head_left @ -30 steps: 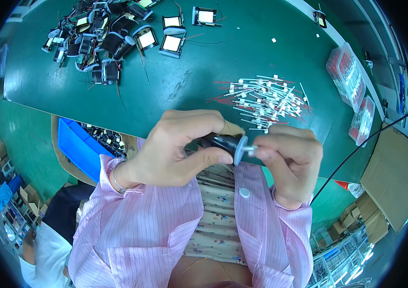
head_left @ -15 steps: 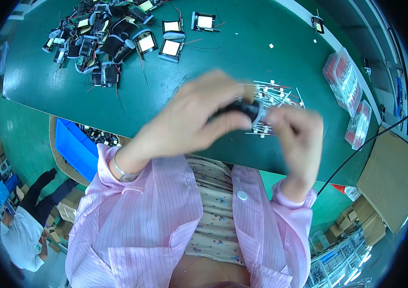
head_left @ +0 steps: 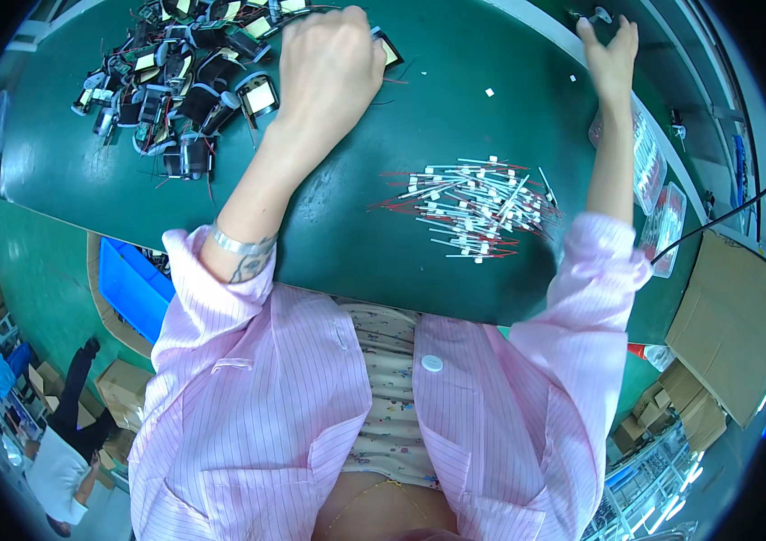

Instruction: The person assembles electronic components by picking up a black housing and inserting a small motor with wires into it. They then thread the wires through holes in a grey cap, press the cap onto the housing, and place the completed assembly onto the green workbench.

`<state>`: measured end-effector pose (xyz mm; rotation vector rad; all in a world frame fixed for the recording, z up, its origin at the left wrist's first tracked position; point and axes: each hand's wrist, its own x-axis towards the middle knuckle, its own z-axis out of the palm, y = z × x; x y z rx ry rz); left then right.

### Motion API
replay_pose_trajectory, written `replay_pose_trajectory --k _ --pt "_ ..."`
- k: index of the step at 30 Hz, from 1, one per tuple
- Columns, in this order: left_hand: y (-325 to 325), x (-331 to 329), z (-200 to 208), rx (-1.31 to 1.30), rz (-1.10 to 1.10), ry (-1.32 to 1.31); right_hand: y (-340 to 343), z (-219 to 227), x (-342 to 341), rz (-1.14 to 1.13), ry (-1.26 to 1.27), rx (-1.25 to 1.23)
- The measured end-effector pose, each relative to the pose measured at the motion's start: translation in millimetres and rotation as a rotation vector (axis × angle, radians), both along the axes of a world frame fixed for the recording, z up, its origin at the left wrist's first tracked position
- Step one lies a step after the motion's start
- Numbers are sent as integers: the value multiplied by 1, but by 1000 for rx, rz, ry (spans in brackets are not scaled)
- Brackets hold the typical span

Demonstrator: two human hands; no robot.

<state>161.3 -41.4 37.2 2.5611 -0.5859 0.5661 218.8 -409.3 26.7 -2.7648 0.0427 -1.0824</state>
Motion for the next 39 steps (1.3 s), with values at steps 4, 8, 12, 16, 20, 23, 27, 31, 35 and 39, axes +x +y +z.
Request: replay_pose_trajectory --k 4,8,12,16,20,23,27,31,35,39 --pt "12 -49 41 -471 -73 77 84 56 -115 -87 744 48" --pt "31 -91 58 -1045 -316 441 87 27 -187 -210 799 26" --pt "39 -124 60 -1540 -532 816 84 27 -197 -181 746 37" --pt "37 -134 48 -1633 -599 878 111 54 -200 -199 613 39" --pt "31 -136 50 -1292 -454 819 155 84 -218 439 367 1215" --pt "18 -134 65 -1094 -430 870 179 85 -224 747 432 1654" --pt "15 -139 64 -878 -497 860 196 82 -231 873 407 1749" --pt "16 -141 73 -847 -471 873 203 88 -237 787 388 1584" --pt "17 -138 72 -797 -546 761 206 96 -244 655 380 1352" --pt "20 -138 71 -801 -619 723 205 103 -247 653 447 1355"
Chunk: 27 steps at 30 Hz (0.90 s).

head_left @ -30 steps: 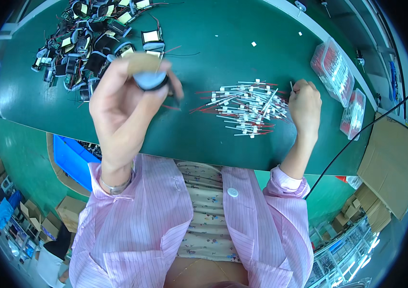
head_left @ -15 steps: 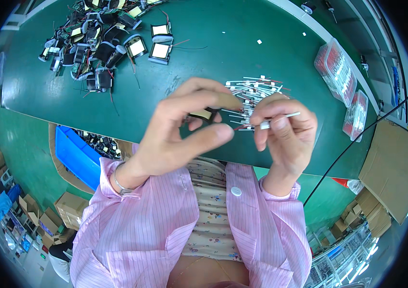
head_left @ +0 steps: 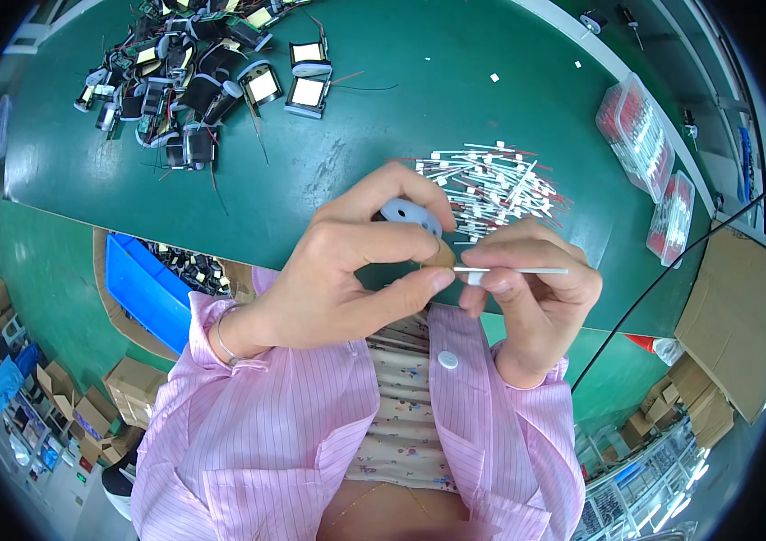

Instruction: The person assembles electronic components by picking up a black housing and inserting a small motor with wires into it. They then thread the wires through holes in a grey cap, press the cap onto the housing, and place the completed assembly onto the green workbench.

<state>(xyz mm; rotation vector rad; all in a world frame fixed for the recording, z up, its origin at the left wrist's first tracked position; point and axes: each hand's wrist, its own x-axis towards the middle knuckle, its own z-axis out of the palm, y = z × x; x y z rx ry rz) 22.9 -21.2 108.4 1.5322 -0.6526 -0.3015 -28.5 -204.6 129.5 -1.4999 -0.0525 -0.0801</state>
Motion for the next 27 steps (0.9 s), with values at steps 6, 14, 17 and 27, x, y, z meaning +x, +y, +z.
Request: replay_pose_trajectory --k 6,14,17,27 --pt "8 0 0 -93 -35 211 -10 6 0 11 134 214" --pt "5 -5 4 -73 44 140 2 -1 4 138 -31 -57" --pt "6 -4 6 -5 61 4 2 3 5 119 -14 -108" --pt "8 -2 -15 -2 86 -398 15 5 7 -101 -113 -46"
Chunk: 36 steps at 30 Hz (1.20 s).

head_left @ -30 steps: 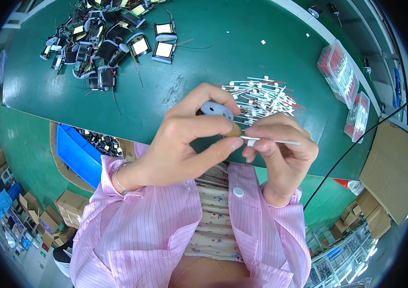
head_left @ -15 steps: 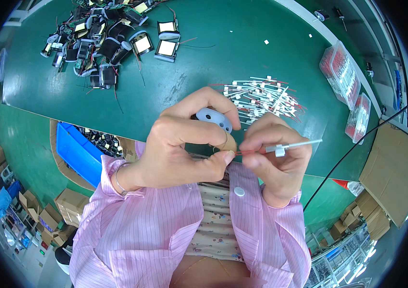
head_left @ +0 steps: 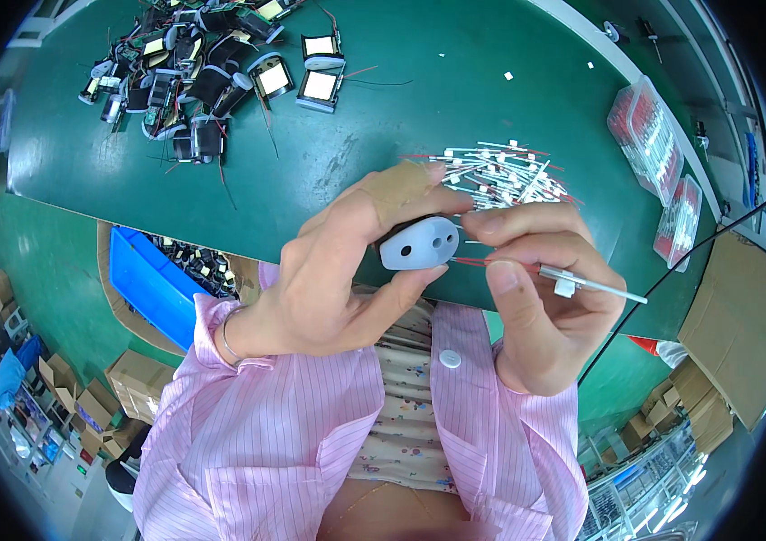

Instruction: The person assembles electronic components by picking up a black housing and inserting a small motor with wires into it. They then thread the wires through holes in a grey cap, press the cap onto the housing, and place the completed assembly onto the green workbench.

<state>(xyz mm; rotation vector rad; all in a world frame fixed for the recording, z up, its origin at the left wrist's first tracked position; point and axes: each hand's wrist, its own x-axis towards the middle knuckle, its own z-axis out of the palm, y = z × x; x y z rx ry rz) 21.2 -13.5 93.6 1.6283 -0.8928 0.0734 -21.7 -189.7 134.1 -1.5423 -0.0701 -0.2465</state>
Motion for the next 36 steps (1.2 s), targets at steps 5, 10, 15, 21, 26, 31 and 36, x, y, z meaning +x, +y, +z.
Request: replay_pose_trajectory --k 5,10,15,21,26,31,36 --pt "-1 -6 1 7 67 14 11 17 -3 -11 105 -99" --pt "0 -4 6 34 36 -8 9 17 -1 8 -11 -278" --pt "1 -5 3 29 28 2 11 22 -1 6 -11 -362" --pt "0 -7 1 39 55 -24 15 18 -2 -11 -6 -357" --pt "0 -8 -3 12 57 -41 14 16 -1 6 -59 -370" --pt "-2 -10 -6 -17 88 -60 12 16 1 41 -83 -387" --pt "3 -3 8 190 41 -60 17 10 3 13 -178 -470"
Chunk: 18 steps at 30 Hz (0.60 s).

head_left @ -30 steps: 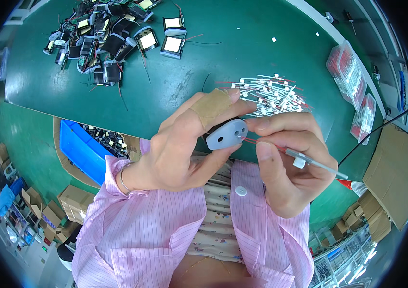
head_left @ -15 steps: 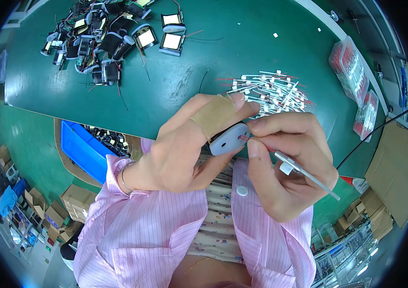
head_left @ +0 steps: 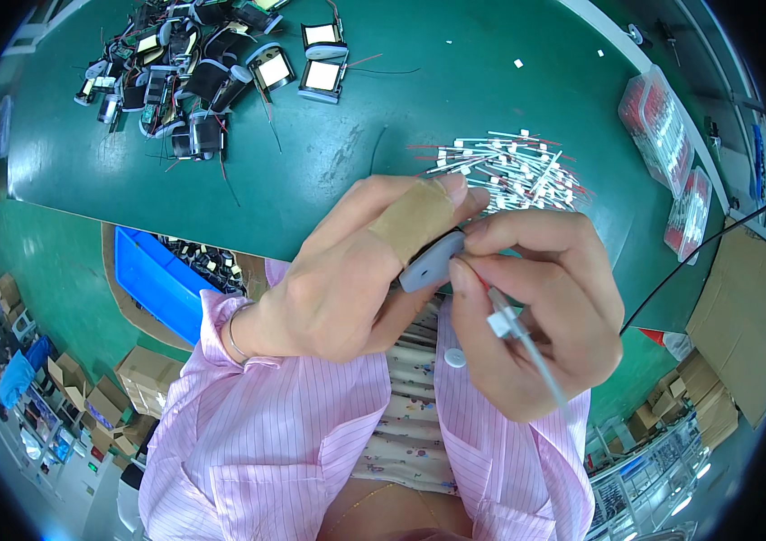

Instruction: The person assembles electronic components by picking up a black housing and inserting a small motor with wires into it. They then thread the wires through holes in a grey cap, press the cap onto the housing, and place the completed assembly onto the green workbench.

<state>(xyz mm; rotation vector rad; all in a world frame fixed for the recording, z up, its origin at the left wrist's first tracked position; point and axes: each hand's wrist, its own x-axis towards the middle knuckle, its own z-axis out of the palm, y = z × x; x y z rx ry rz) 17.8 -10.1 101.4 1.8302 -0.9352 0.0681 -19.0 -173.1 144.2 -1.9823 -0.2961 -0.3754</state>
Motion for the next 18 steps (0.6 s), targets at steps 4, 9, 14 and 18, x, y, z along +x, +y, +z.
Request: replay_pose_trajectory --k 4,9,14,18 --pt "-3 4 6 -109 25 95 -3 4 2 -37 -52 -154" --pt "4 3 9 -93 79 223 -16 13 -7 8 153 5" --pt "5 10 -3 -124 -51 -15 -13 8 -1 38 109 -9" --pt "9 5 7 -65 -96 165 -9 10 -4 -31 182 -214"
